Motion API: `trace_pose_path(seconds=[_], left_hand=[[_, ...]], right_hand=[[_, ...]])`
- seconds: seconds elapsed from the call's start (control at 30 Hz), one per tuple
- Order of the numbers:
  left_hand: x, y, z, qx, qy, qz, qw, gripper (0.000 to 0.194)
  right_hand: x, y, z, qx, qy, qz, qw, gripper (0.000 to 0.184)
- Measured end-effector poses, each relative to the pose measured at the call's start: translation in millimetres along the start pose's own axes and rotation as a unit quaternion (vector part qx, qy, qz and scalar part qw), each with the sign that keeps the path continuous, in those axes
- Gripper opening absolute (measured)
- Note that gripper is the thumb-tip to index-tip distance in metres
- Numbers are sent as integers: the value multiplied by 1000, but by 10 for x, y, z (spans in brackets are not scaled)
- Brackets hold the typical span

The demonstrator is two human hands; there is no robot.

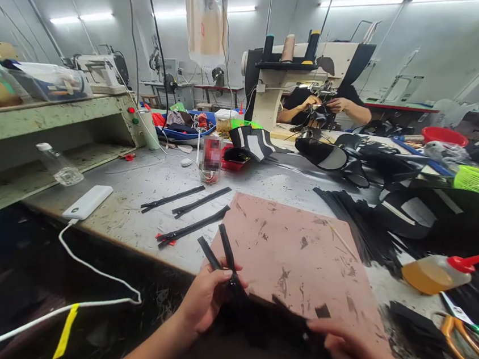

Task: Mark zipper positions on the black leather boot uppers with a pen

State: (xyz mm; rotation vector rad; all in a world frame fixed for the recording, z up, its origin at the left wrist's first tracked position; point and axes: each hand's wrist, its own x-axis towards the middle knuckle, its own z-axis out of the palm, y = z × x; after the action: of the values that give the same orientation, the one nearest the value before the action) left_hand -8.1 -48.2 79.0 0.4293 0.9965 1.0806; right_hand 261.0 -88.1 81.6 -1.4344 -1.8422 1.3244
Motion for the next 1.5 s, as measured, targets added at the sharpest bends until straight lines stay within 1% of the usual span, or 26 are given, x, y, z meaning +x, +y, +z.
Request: trace_pose_path(seconds=[0.03, 0.1, 0.17, 0.2, 0.23, 0.3, 0.37, 0.4, 0.5, 0.63, 0.7, 0.77, 0.8, 0.83, 0.9, 0.97, 1.0, 1.07, 1.1, 1.17, 1.27, 1.33, 1.37, 1.4, 1.43, 1.5], left_hand=[[-12, -12, 29, 1, -9, -2, 1000, 21], [-35, -36, 93, 5, -24, -6, 1000, 22], [-53, -60, 159, 13, -31, -4, 999, 24], [-59, -72, 189, 18, -34, -1, 999, 26], [-64, -84, 215, 23, -39, 2, 999, 28], [-68, -100, 252, 25, -54, 9, 998, 32], [-66, -107, 267, 19, -57, 18, 998, 32], [-63, -107, 268, 14, -50, 25, 998, 31], [-41, -92, 252, 3, -17, 42, 999, 31], [46, -8, 185, -10, 15, 33, 999, 29], [98, 65, 122, -34, 54, 59, 996, 25], [125, 116, 54, -54, 91, 106, 989, 24], [124, 119, 26, -60, 92, 120, 987, 26], [114, 103, 7, -62, 81, 121, 987, 28], [72, 20, -7, -63, 30, 87, 994, 33], [25, -94, 2, -51, -18, 32, 998, 39], [8, -144, 9, -41, -25, 8, 999, 41], [0, -207, 12, -38, -14, -22, 999, 43], [8, -217, 6, -55, -10, -33, 998, 46], [35, -208, -19, -127, -22, -51, 990, 59], [64, -177, -61, -230, -76, -77, 967, 84], [61, -175, -67, -238, -114, -96, 960, 89], [56, -181, -59, -228, -128, -105, 960, 88], [51, -192, -45, -211, -131, -109, 963, 83], [48, -206, -27, -189, -122, -104, 969, 73], [53, -245, 12, -137, -83, -85, 983, 47]], right_hand=[[48, -3, 12, 0, 21, -24, 999, 25], [157, -32, 38, -9, 49, -59, 997, 34], [266, -93, 85, -34, 70, -63, 995, 36], [314, -136, 124, -52, 68, -61, 994, 35], [359, -183, 173, -73, 52, -65, 994, 36], [431, -277, 296, -109, 3, -100, 989, 36], [479, -338, 421, -124, -28, -139, 982, 18], [493, -348, 472, -125, -29, -148, 981, 14], [495, -309, 556, -134, -9, -151, 979, 27], [451, -202, 583, -172, 0, -164, 971, 32], [426, -158, 604, -183, -6, -171, 968, 33], [410, -125, 627, -184, -11, -174, 967, 33], [409, -114, 637, -181, -7, -175, 968, 33], [412, -107, 643, -179, 2, -175, 968, 33], [432, -108, 648, -174, 27, -176, 968, 35], [460, -123, 646, -176, 42, -177, 967, 37], [473, -133, 643, -178, 42, -177, 967, 37], [491, -151, 640, -185, 29, -174, 967, 38], [496, -157, 639, -187, 21, -173, 967, 37], [500, -162, 636, -187, 6, -165, 968, 37], [504, -158, 630, -174, -13, -141, 974, 36], [509, -156, 629, -167, -25, -122, 978, 35], [511, -158, 631, -168, -29, -113, 979, 35], [513, -163, 635, -172, -33, -106, 979, 34], [513, -169, 641, -177, -37, -100, 978, 33], [509, -183, 657, -190, -46, -93, 976, 31]])
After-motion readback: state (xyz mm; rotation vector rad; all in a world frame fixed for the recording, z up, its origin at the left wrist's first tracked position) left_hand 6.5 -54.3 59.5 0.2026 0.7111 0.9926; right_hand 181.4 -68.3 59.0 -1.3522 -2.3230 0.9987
